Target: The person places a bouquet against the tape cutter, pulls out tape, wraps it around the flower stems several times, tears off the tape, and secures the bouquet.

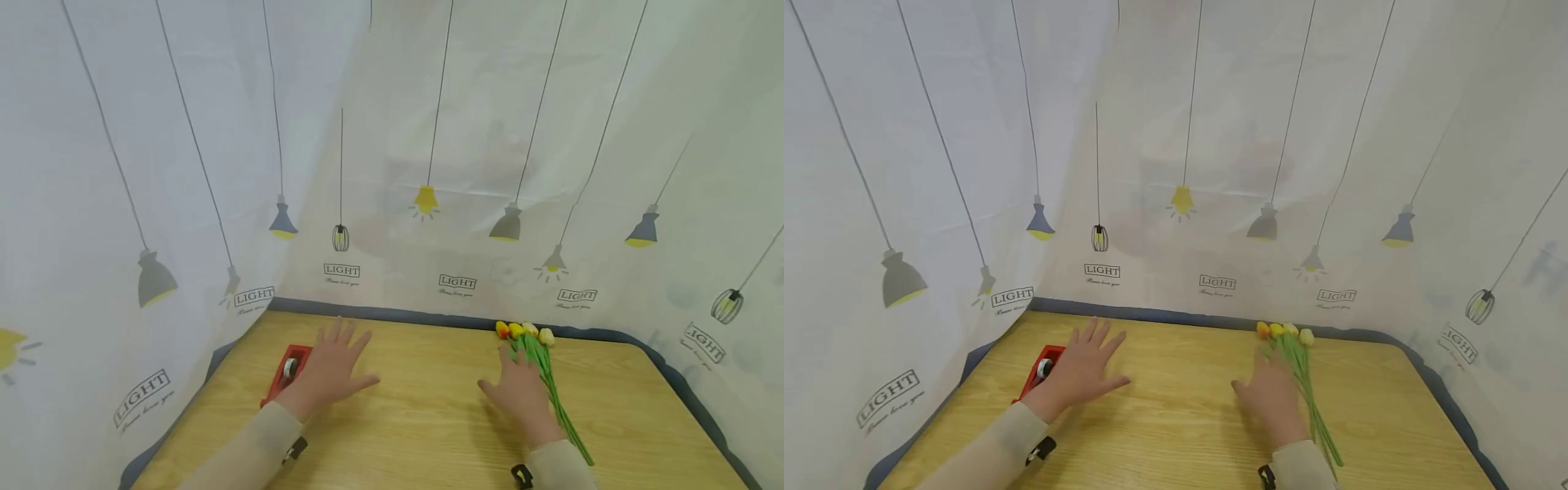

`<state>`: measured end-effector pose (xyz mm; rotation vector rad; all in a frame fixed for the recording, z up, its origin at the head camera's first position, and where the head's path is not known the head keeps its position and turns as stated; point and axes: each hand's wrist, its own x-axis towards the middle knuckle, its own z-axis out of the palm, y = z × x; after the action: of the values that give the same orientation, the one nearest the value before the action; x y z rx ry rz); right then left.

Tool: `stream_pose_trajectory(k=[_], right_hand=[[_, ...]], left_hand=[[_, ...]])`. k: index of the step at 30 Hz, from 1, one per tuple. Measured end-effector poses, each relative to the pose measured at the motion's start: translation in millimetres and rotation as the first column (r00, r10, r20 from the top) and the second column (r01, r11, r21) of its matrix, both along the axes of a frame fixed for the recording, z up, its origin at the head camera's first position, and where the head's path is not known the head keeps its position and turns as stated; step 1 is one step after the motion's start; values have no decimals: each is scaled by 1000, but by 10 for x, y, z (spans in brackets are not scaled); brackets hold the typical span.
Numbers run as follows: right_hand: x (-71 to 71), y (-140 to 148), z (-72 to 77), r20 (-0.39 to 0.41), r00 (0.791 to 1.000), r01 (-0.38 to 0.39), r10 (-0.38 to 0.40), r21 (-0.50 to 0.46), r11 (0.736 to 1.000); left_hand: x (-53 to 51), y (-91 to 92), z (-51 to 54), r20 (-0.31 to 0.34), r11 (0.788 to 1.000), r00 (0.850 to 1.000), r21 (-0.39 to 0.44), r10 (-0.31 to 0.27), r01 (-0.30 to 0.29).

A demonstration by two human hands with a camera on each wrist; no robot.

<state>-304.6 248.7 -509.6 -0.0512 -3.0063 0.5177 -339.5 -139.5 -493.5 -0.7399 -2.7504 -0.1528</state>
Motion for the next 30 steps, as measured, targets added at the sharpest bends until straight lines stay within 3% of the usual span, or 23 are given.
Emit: stream_pose_trajectory(k=[7, 10, 15, 19, 25, 30], right_hand=[[83, -391, 52, -12, 1000, 0, -1, -132, 991], [98, -561, 107, -17, 1000, 5, -8, -197, 980], [84, -837, 146, -26, 1000, 5, -14, -311, 950], [58, -1114, 158, -37, 999, 6, -23, -394, 919], [151, -1591, 135, -113, 993, -30, -29, -487, 873], [267, -2085, 71, -162, 986, -114, 28, -554, 825]], left_hand=[[137, -141, -102, 50, 993, 994, 63, 93, -96], [211, -167, -104, 63, 991, 993, 83, 101, -106], [317, -154, -10, 66, 982, 992, 148, 112, -121], [311, -197, 70, 25, 972, 993, 207, 111, -114], [291, -416, 118, 33, 922, 993, 367, 117, -121], [298, -657, 108, 107, 872, 980, 448, 166, -197]])
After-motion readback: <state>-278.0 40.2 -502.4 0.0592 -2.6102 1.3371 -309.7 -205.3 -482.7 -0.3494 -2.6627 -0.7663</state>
